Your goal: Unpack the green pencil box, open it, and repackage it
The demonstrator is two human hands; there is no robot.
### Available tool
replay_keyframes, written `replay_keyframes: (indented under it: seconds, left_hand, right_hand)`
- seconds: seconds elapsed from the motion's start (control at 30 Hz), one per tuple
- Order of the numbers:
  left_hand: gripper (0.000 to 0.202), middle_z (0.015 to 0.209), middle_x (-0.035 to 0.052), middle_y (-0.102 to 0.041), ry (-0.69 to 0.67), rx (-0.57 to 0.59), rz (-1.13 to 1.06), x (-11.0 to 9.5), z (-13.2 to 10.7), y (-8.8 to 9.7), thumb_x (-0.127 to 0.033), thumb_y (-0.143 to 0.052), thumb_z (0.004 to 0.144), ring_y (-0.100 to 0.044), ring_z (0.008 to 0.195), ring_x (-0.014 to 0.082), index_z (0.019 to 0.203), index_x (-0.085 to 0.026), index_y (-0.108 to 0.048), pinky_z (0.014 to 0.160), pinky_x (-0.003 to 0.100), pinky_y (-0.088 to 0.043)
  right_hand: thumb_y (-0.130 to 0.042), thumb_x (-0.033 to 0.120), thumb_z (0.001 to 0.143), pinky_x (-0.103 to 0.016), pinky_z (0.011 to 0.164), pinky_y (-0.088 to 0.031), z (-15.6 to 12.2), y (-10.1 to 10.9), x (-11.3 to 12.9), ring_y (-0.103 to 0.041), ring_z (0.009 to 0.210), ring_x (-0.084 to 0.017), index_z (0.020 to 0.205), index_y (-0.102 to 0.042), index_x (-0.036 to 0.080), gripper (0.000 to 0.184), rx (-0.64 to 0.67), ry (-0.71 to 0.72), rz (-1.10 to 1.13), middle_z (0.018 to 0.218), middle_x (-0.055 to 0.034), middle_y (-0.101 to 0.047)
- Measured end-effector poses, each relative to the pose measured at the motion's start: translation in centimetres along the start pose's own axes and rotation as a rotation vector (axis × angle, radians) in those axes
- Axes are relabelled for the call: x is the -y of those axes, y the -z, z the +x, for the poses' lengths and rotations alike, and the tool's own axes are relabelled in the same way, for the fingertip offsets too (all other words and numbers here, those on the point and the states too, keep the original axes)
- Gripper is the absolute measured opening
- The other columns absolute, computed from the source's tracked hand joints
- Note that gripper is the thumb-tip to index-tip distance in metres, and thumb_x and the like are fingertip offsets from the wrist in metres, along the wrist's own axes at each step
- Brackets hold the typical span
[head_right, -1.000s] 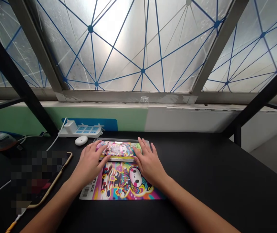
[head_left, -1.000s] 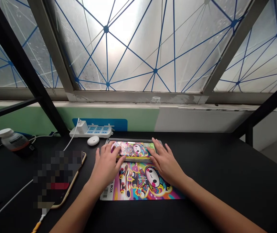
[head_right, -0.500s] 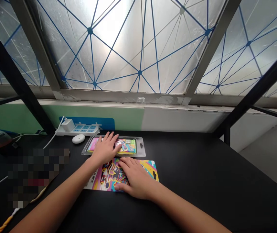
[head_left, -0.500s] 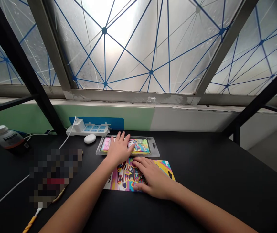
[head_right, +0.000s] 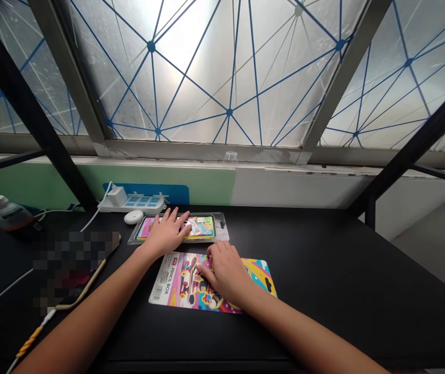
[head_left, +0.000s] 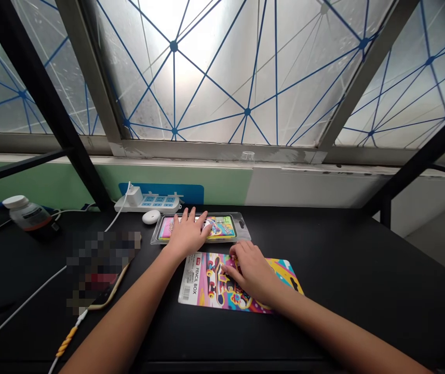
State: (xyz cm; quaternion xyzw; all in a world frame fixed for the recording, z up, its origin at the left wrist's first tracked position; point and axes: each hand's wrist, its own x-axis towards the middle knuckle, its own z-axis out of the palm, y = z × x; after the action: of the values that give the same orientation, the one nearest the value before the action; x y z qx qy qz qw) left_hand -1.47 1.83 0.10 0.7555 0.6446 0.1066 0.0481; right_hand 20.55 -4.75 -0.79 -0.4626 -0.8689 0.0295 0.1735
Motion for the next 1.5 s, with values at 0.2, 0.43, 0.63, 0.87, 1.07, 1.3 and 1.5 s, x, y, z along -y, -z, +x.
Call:
replay_keyframes:
  seconds: [0.2, 0.43, 0.63, 0.87, 1.07, 1.3, 1.5]
  left_hand:
    - [0.061, 0.164, 0.0123, -0.026, -0.015, 0.013, -0.016, 0.1, -0.1, 0.1, -0.060, -0.027, 0.099, -0.017, 0.151, 0.0406, 0.154, -0.034, -0.036, 0.114, 0.068, -0.016]
    - [0.055, 0.161, 0.0104, -0.033, -0.091, 0.025, -0.053, 0.4, -0.2, 0.8, -0.058, -0.036, 0.098, -0.021, 0.150, 0.0389, 0.147, -0.036, -0.048, 0.113, 0.068, -0.018]
    - [0.036, 0.141, 0.0099, -0.060, -0.174, -0.048, -0.082, -1.5, -1.1, 1.4, -0.044, -0.039, 0.100, -0.047, 0.137, 0.0330, 0.112, -0.026, -0.068, 0.113, 0.068, -0.020]
    - [0.030, 0.124, 0.0130, -0.065, -0.258, -0.111, -0.104, -3.2, -1.9, 0.1, -0.048, -0.047, 0.097, -0.055, 0.123, 0.0317, 0.110, -0.022, -0.054, 0.110, 0.064, -0.029]
    - [0.032, 0.129, 0.0137, -0.063, -0.260, -0.098, -0.086, -2.8, -1.6, -0.3, -0.050, -0.046, 0.097, -0.053, 0.126, 0.0331, 0.111, -0.023, -0.052, 0.110, 0.065, -0.029]
    - [0.028, 0.135, 0.0117, -0.060, -0.275, -0.074, -0.091, -2.9, -1.7, -0.2, -0.049, -0.043, 0.098, -0.049, 0.131, 0.0314, 0.107, -0.025, -0.053, 0.111, 0.065, -0.027]
    - [0.025, 0.132, 0.0115, -0.061, -0.239, -0.069, -0.120, -3.1, -1.8, 0.0, -0.047, -0.048, 0.097, -0.049, 0.130, 0.0311, 0.104, -0.024, -0.053, 0.112, 0.069, -0.021]
  right_hand:
    - [-0.057, 0.046, 0.095, -0.038, 0.075, -0.044, -0.2, -0.2, 0.0, -0.055, 0.085, -0.025, 0.091, -0.053, 0.021, 0.026, -0.010, 0.005, 0.030, 0.094, -0.0085, -0.060]
    - [-0.054, 0.058, 0.092, -0.030, 0.059, -0.034, 0.0, 3.0, -1.5, -0.056, 0.062, -0.019, 0.092, -0.052, 0.023, 0.035, 0.034, -0.135, 0.159, 0.069, -0.0005, -0.062]
    - [-0.047, 0.073, 0.086, -0.029, 0.055, -0.034, 2.0, 5.6, -11.6, -0.054, 0.063, -0.018, 0.071, -0.062, 0.022, 0.055, 0.332, -0.360, 0.266, 0.068, -0.0020, -0.064]
    - [-0.049, 0.078, 0.081, -0.028, 0.054, -0.037, 1.4, 5.1, -15.7, -0.053, 0.062, -0.016, 0.072, -0.065, 0.021, 0.059, 0.362, -0.406, 0.325, 0.069, -0.0005, -0.064]
    - [-0.051, 0.072, 0.083, -0.030, 0.060, -0.042, 1.3, 5.0, -15.1, -0.060, 0.071, -0.020, 0.079, -0.069, 0.023, 0.052, 0.253, -0.412, 0.318, 0.077, -0.0023, -0.070]
    - [-0.059, 0.062, 0.082, -0.030, 0.070, -0.047, 1.1, 6.7, -14.5, -0.066, 0.084, -0.023, 0.080, -0.072, 0.024, 0.041, 0.128, -0.431, 0.302, 0.088, -0.0041, -0.075]
    - [-0.060, 0.060, 0.083, -0.030, 0.068, -0.046, 1.1, 6.6, -13.8, -0.066, 0.080, -0.022, 0.079, -0.070, 0.023, 0.038, 0.054, -0.447, 0.292, 0.085, -0.0038, -0.074]
